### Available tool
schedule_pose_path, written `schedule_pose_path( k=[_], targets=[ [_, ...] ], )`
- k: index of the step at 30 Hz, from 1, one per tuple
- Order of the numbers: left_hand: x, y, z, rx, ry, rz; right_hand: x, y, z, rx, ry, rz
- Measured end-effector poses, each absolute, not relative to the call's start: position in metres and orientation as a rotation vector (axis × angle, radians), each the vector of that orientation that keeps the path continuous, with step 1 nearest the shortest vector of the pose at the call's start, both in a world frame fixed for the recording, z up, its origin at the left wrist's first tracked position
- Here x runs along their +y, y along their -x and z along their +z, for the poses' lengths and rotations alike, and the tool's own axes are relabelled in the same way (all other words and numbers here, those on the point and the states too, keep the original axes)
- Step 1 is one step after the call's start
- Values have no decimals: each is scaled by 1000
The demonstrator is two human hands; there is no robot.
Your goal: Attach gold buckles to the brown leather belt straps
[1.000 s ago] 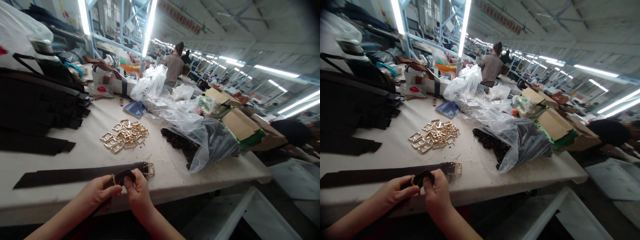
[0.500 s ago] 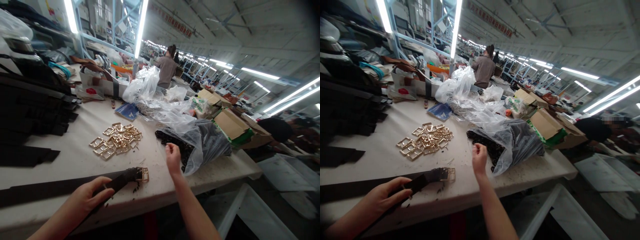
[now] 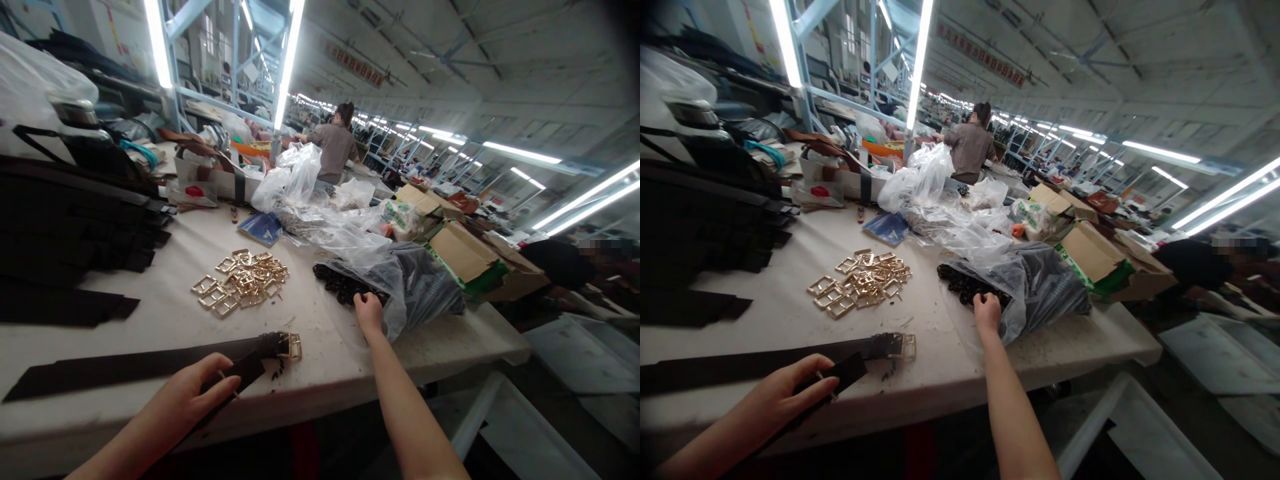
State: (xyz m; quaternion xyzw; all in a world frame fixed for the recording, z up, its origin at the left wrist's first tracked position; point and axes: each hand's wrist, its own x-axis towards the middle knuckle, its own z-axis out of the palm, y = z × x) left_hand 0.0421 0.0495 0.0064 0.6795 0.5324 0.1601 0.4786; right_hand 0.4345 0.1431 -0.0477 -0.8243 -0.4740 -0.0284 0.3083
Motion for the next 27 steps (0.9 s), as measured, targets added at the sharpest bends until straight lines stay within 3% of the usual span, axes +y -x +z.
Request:
schedule_pose_path(
  k=[8,15,22,27],
  targets=[
    [40,-40,15,1293,-1644,442,141,-410,-42,-1436,2074,5],
    [40,-42,13,1323,-1679,448,135,-350,-36,-1512,1876,278],
    [48,-53,25,1529,-1803,571,91,-236,-8,-1594,1493,841],
    [57,-49,26,1695,-1818,517,66,-211,7,-1330,1285,1411]
  ],
)
